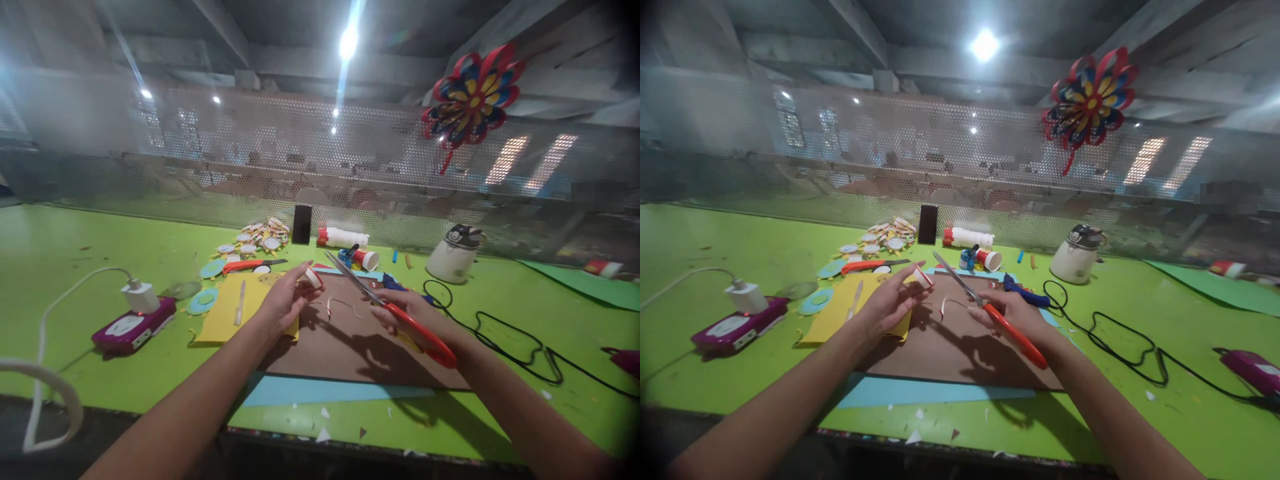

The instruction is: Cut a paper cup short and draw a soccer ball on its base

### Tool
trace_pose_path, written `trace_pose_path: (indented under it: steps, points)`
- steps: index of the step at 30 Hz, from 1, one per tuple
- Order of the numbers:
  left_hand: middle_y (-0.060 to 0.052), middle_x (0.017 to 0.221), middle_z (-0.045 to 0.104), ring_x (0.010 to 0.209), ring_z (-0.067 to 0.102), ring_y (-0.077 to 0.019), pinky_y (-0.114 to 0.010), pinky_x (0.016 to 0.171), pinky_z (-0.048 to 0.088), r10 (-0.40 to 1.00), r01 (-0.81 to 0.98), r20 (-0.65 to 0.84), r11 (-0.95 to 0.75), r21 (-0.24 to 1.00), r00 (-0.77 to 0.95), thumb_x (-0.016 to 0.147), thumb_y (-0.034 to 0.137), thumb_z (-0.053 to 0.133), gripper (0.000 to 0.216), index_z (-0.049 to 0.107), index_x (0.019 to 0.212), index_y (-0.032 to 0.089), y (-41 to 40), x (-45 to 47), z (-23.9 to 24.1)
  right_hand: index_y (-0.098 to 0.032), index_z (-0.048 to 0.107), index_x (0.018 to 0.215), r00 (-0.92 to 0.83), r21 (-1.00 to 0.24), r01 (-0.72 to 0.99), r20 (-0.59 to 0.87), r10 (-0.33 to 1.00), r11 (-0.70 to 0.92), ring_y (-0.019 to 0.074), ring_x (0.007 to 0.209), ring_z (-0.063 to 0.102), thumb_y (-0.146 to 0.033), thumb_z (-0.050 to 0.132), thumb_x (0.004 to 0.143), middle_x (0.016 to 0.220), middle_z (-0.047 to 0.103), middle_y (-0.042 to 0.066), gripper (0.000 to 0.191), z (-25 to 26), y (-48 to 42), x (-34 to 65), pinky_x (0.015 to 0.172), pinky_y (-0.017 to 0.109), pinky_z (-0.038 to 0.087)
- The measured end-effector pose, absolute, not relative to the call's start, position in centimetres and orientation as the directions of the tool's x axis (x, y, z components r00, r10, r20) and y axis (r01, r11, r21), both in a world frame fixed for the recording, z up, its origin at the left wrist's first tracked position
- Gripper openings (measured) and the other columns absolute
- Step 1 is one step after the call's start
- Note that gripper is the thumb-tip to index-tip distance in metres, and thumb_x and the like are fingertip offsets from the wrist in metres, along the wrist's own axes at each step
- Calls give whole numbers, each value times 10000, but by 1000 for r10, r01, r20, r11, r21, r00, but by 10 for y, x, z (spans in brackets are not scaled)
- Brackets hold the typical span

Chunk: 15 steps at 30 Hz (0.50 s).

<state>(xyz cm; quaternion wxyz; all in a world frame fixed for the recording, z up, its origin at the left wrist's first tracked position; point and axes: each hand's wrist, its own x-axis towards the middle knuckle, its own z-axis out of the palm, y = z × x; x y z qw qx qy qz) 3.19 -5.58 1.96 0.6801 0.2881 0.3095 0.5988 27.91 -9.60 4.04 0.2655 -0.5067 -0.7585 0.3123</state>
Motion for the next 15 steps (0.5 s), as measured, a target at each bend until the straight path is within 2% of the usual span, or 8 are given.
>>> trace_pose_path:
  steps: [3,5,9,12,15]
  points:
    - [-57,753,664,656,646,-137,-256,666,550,991,-595,-63,121,795,118,802,214,660,223,663,1008,128,-56,32,17,-203,644,1221,-367,-785,558,57,929,268,120,581,536,-506,618,842,699,595,8,486,37,-91,277,547,244,452]
    - [-46,746,648,651,634,-131,-224,612,521,989,-557,-50,122,821,143,734,179,708,285,660,1011,128,-58,31,17,-201,663,1168,-376,-807,536,36,926,249,118,588,530,-530,617,837,709,584,9,469,33,-89,278,552,241,454]
    - [-24,833,649,655,610,-105,-188,561,469,987,-467,-10,84,880,160,641,91,767,592,597,1199,187,-62,31,18,-171,663,1147,-370,-831,521,-13,929,196,123,570,513,-569,585,844,676,556,10,506,26,-89,283,518,242,439]
    - [-26,855,650,648,602,-106,-217,590,488,980,-386,-3,82,919,200,681,169,798,692,511,1308,219,-66,33,18,-165,672,1156,-363,-825,535,-26,932,185,119,531,484,-549,623,824,629,545,2,510,24,-90,291,491,242,409]
    - [-39,842,652,655,614,-121,-233,591,491,958,-346,16,88,934,287,742,302,780,624,475,1279,210,-68,37,18,-165,689,1141,-377,-812,547,-21,926,204,112,500,450,-526,613,837,582,518,-8,478,25,-91,298,466,237,383]
